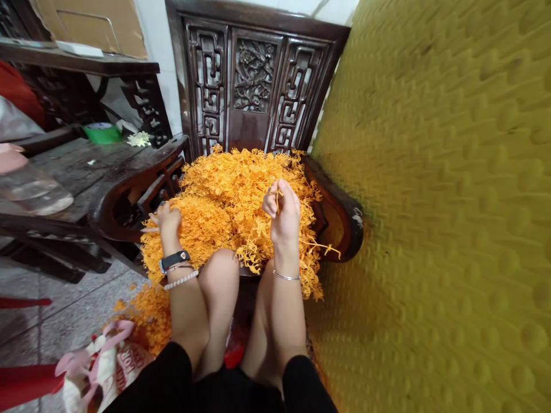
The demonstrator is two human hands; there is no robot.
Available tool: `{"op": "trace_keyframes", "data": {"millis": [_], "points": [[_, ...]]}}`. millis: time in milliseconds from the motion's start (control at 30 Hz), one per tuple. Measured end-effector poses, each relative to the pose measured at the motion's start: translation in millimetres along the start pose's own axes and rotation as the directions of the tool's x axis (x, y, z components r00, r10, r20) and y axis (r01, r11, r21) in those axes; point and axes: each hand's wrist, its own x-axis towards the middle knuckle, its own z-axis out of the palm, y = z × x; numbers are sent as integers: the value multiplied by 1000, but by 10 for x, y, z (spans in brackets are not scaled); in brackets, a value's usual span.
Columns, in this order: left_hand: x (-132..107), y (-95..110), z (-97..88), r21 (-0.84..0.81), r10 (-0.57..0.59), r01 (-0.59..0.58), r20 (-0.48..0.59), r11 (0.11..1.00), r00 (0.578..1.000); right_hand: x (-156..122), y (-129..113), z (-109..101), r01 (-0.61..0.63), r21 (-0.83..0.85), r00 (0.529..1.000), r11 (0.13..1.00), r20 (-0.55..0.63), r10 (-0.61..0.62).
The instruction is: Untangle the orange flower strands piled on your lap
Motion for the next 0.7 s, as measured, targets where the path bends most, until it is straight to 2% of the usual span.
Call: {"op": "trace_keyframes", "data": {"millis": [200,267,433,567,700], "points": [[31,105,-159,-24,27,-26,52,999,998,12,-122,-105,86,46,994,995,-72,-83],[37,91,-126,2,29,-29,95,1000,995,5,-160,-138,101,69,992,992,-86,-95],[43,6,94,90,15,-35,217,995,976,-12,-237,-211,125,91,987,988,-115,-115],[44,-7,118,89,63,-83,212,993,975,-6,-281,-276,147,92,980,985,-147,-133],[28,7,-63,35,153,-161,175,986,973,2,-312,-333,176,150,979,973,-125,-158]]}}
